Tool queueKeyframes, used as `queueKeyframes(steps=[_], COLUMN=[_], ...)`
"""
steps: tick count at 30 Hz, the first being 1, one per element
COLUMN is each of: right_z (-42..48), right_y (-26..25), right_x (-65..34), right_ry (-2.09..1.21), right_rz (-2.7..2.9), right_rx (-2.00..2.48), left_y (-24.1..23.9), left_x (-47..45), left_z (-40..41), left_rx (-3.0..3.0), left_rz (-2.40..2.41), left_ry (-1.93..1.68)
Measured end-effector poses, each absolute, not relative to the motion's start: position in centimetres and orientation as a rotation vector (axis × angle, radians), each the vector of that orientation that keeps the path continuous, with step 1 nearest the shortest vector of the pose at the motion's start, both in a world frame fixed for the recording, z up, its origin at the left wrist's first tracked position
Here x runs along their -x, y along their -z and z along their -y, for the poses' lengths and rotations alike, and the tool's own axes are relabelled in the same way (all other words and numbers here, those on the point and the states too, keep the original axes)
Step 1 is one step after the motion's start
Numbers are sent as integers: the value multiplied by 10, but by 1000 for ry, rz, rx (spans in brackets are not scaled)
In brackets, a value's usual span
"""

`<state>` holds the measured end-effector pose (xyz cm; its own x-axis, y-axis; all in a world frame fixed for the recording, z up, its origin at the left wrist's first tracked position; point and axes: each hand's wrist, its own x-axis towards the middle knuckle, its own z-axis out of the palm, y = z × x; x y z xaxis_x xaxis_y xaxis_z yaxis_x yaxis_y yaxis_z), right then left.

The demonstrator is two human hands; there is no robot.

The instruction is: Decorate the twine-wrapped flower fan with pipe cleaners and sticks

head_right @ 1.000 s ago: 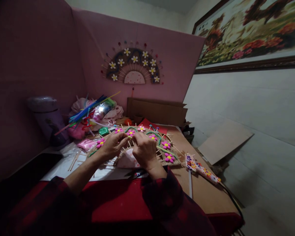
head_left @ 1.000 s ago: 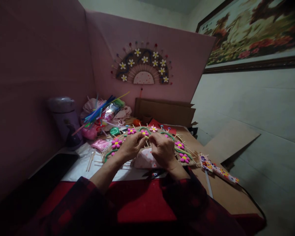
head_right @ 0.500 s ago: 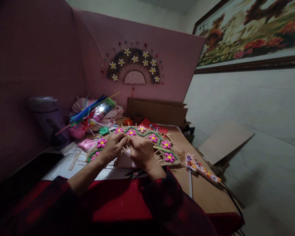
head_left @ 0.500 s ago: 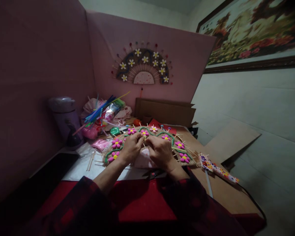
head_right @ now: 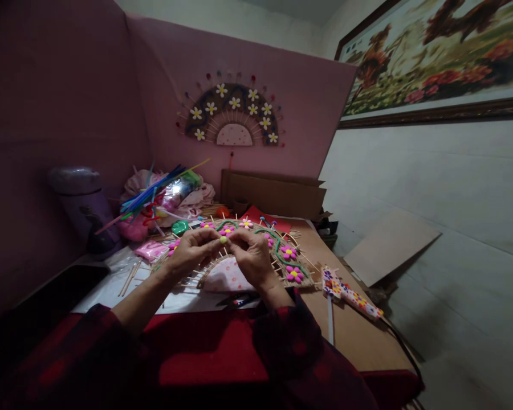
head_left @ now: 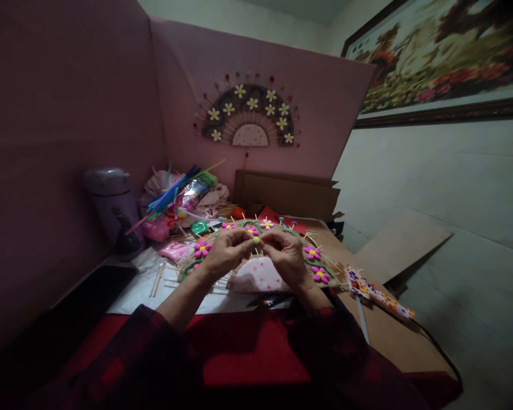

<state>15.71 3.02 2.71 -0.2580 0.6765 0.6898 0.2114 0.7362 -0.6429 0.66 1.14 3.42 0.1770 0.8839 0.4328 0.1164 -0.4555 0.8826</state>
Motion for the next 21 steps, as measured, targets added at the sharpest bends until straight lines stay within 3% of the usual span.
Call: queueKeyframes(steps=[8, 21], right_z=[-22, -25], right_y=[-25, -27], right_x=[-155, -157], right_ry=[-256, -218], right_rz=[1995, 2027], right_rx=[822, 822], left_y=[-27, -25], left_x=[-8, -9], left_z=[-12, -11], left_rx=[-2208, -1962], left_rz=[-1272, -1162], left_ry=[-1603, -1581])
